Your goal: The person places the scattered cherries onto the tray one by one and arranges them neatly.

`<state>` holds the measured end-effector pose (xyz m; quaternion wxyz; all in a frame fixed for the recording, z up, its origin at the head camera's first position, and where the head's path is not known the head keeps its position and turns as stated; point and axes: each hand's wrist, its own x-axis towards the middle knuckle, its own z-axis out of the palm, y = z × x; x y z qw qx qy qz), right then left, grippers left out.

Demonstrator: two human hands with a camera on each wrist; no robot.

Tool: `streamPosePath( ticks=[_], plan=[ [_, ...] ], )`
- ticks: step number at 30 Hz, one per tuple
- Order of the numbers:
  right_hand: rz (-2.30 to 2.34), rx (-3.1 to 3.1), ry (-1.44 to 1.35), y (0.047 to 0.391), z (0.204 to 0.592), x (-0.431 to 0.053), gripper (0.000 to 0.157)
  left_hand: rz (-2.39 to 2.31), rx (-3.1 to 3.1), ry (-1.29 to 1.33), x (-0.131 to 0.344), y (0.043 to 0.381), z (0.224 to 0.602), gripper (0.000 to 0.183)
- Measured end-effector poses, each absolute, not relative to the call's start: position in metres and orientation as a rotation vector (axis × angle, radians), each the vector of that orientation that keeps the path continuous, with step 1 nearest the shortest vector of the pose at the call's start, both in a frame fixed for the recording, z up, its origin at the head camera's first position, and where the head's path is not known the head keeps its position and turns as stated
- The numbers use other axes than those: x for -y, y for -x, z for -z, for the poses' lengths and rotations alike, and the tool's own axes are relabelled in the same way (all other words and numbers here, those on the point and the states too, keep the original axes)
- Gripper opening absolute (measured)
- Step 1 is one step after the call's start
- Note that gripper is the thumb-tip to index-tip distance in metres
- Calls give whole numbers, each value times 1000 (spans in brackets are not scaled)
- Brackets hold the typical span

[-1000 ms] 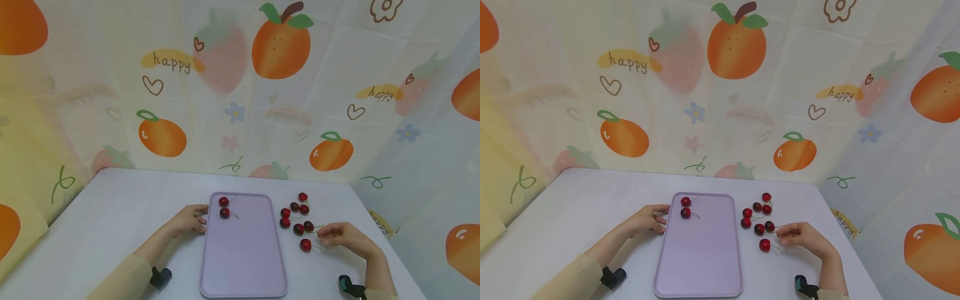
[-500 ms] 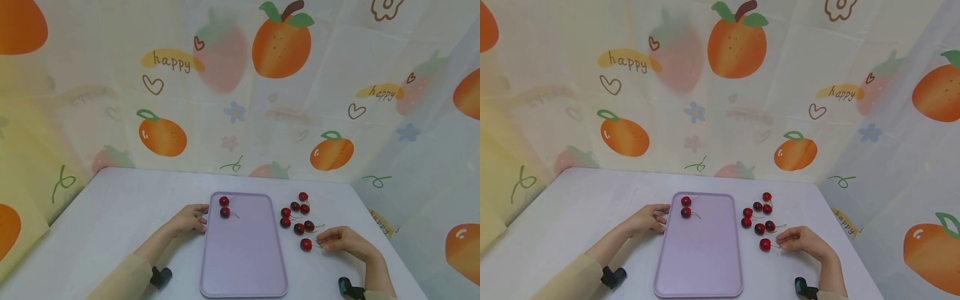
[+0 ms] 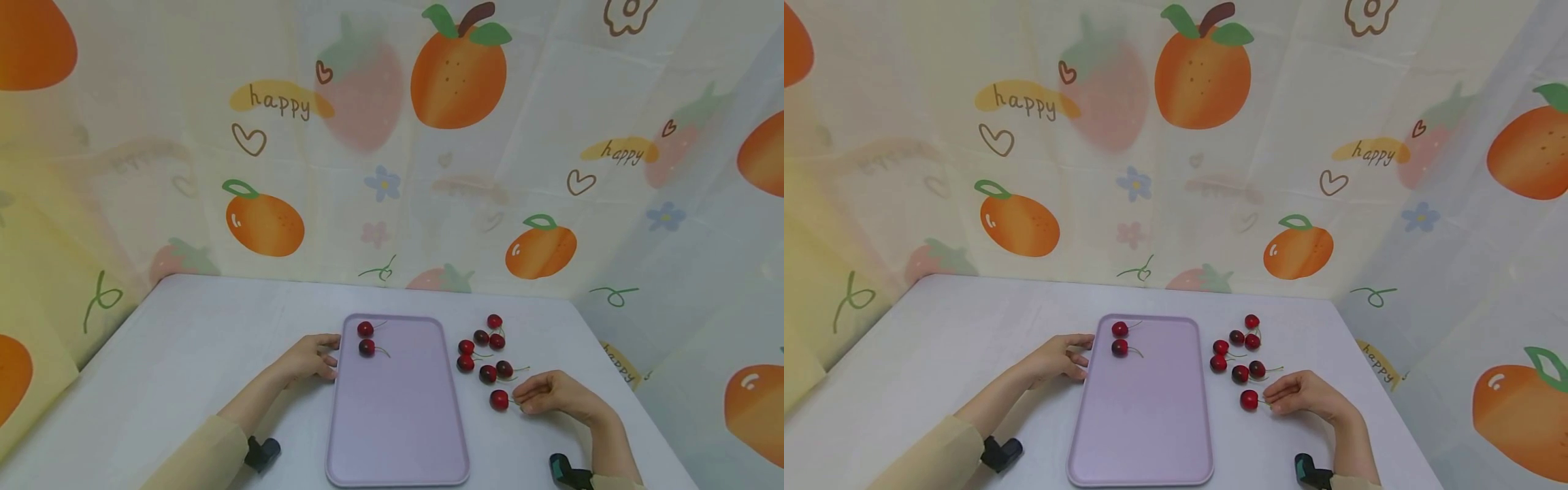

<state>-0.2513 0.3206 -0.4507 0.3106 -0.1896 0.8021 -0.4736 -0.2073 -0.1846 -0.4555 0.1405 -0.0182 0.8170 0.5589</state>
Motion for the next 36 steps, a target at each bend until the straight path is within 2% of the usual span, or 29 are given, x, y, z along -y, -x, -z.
streamPosePath(
  ticks=[36],
  plan=[
    [1215, -2190, 500, 252, 454, -310, 31, -1579, -2384, 24, 184, 208, 457, 79]
  ],
)
